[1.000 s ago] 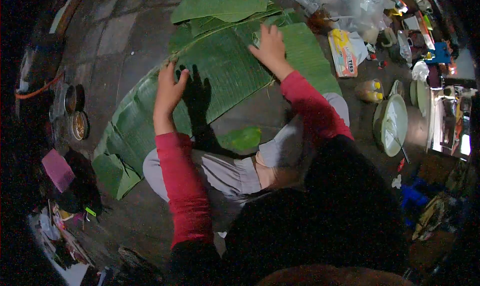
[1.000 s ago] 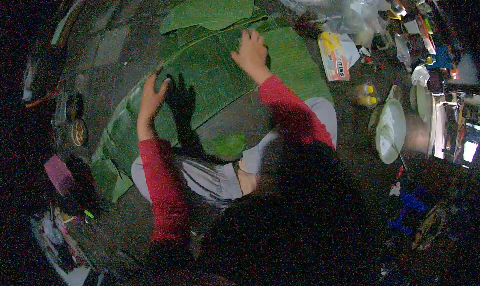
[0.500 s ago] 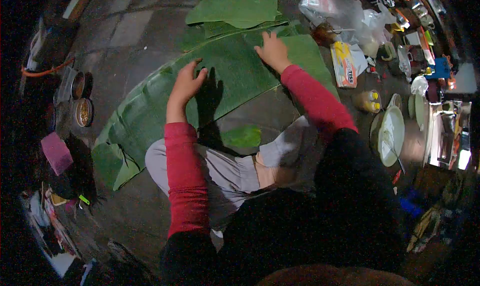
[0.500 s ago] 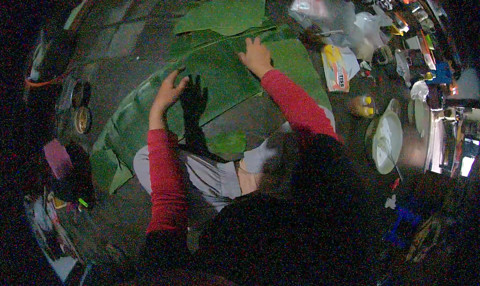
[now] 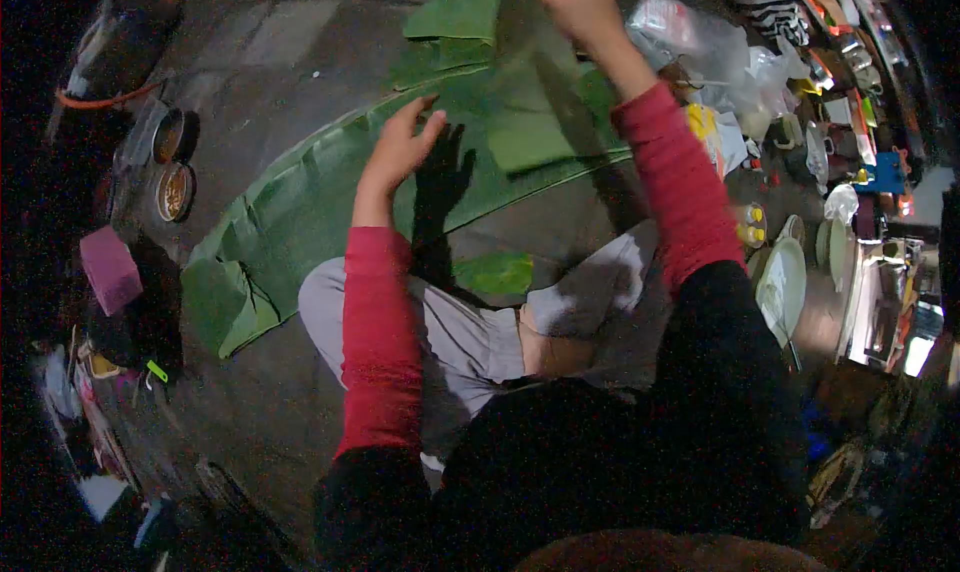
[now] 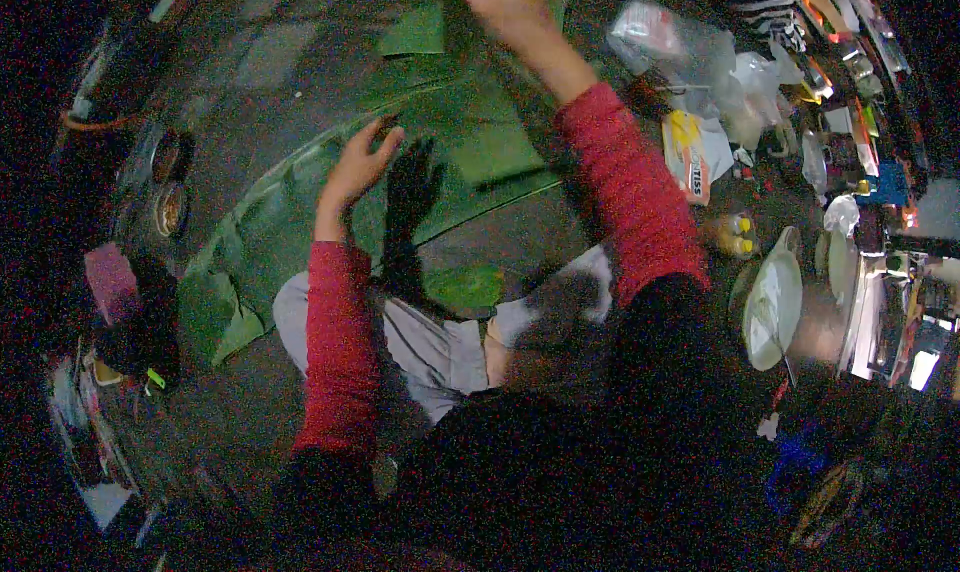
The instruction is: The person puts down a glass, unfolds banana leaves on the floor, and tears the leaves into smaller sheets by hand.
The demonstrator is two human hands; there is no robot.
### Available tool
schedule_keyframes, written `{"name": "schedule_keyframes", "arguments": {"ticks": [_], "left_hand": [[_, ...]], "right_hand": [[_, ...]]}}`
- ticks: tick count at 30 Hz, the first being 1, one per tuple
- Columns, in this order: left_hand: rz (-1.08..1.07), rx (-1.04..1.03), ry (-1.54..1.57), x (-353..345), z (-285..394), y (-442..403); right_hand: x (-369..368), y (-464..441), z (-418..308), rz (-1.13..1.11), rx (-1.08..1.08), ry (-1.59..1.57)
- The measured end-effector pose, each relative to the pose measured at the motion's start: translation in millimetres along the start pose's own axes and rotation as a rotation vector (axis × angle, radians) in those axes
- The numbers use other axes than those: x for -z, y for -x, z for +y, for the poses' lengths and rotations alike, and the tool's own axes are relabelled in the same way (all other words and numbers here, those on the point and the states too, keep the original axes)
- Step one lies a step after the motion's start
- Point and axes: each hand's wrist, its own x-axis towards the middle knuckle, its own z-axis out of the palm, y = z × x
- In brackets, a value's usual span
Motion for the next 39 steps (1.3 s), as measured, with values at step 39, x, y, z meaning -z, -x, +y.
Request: {"name": "schedule_keyframes", "arguments": {"ticks": [39], "left_hand": [[0.077,0.104,-0.737,-137.5,-47.2,20.3]], "right_hand": [[-40.7,249.8,42.7,-0.593,-0.252,0.091]]}}
